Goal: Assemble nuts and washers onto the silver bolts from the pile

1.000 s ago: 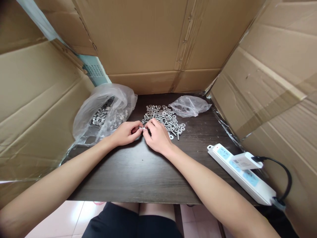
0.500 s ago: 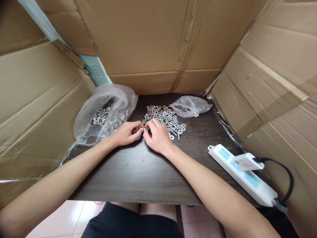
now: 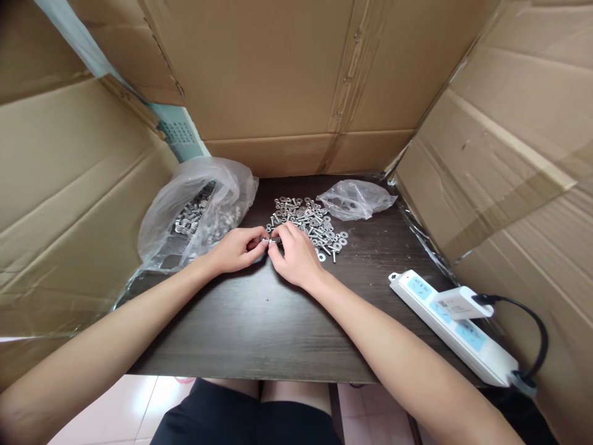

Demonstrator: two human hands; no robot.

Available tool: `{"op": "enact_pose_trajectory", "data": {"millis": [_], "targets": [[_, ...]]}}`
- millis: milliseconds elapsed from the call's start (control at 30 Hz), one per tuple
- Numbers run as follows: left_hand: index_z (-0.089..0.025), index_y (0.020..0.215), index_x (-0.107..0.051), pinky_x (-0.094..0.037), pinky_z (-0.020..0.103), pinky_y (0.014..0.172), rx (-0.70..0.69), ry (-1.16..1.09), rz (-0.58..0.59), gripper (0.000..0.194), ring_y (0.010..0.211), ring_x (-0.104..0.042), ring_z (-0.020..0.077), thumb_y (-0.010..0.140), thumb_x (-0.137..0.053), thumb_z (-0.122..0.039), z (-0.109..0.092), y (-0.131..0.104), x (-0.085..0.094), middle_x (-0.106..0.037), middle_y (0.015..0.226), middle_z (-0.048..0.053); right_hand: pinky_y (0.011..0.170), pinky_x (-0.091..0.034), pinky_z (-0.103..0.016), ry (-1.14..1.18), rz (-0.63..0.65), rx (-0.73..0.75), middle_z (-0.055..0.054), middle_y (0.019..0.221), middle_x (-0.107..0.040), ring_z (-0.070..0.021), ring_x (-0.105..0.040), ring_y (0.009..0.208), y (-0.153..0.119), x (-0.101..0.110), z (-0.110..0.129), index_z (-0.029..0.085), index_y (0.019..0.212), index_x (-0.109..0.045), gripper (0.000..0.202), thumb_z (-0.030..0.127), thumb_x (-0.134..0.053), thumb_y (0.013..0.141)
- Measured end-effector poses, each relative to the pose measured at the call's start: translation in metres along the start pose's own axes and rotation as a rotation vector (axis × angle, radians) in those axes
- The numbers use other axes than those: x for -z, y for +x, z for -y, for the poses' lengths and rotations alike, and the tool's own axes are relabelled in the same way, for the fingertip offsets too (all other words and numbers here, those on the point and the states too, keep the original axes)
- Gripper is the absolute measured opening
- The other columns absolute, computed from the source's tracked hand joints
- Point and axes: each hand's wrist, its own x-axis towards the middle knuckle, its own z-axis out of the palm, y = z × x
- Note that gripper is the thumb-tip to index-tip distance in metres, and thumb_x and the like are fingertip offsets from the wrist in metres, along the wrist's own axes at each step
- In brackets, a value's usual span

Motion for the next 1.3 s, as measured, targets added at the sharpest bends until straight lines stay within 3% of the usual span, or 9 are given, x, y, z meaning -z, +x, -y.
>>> {"op": "enact_pose_trajectory", "data": {"millis": [400, 667, 1033, 1300], "targets": [[-0.017, 0.094, -0.065, -0.031, 0.024, 0.058, 0.002, -0.003, 0.003, 0.021, 0.052, -0.044, 0.0109, 0.095, -0.053, -0.033, -0.0005, 0.0002, 0.0000, -0.051, 0.058, -0.005, 0.086, -0.049, -0.041, 0.001, 0.007, 0.010, -0.008, 0.098, -0.060, -0.0242, -0.061, 0.092, 0.0003, -0.0019, -0.0013, 0.022, 0.087, -0.058, 0.019, 0.027, -0.045, 0.101], [-0.017, 0.092, -0.064, -0.031, 0.024, 0.058, 0.009, -0.004, 0.007, 0.019, 0.053, -0.044, 0.0107, 0.094, -0.053, -0.032, -0.0014, 0.0003, 0.0010, -0.051, 0.059, -0.005, 0.079, -0.048, -0.039, 0.003, 0.008, 0.003, -0.008, 0.099, -0.062, -0.0234, -0.060, 0.087, -0.0002, 0.0004, 0.0009, 0.021, 0.093, -0.057, 0.008, 0.026, -0.051, 0.097], [-0.018, 0.094, -0.066, -0.033, 0.026, 0.060, -0.003, 0.050, 0.021, 0.024, 0.056, -0.048, 0.0127, 0.098, -0.049, -0.034, -0.0030, -0.0008, 0.0026, -0.056, 0.063, -0.002, 0.084, -0.049, -0.041, 0.002, 0.008, 0.000, -0.008, 0.100, -0.061, -0.0242, -0.060, 0.091, -0.0004, -0.0001, 0.0009, 0.022, 0.091, -0.058, 0.011, 0.025, -0.049, 0.098], [-0.018, 0.096, -0.067, -0.035, 0.026, 0.062, -0.002, 0.067, 0.028, 0.026, 0.059, -0.052, 0.0142, 0.100, -0.047, -0.035, -0.0035, -0.0002, 0.0014, -0.059, 0.065, -0.001, 0.085, -0.049, -0.041, 0.005, 0.007, 0.005, -0.008, 0.097, -0.060, -0.0232, -0.060, 0.090, 0.0006, -0.0015, -0.0013, 0.022, 0.082, -0.057, 0.025, 0.026, -0.043, 0.103]]}}
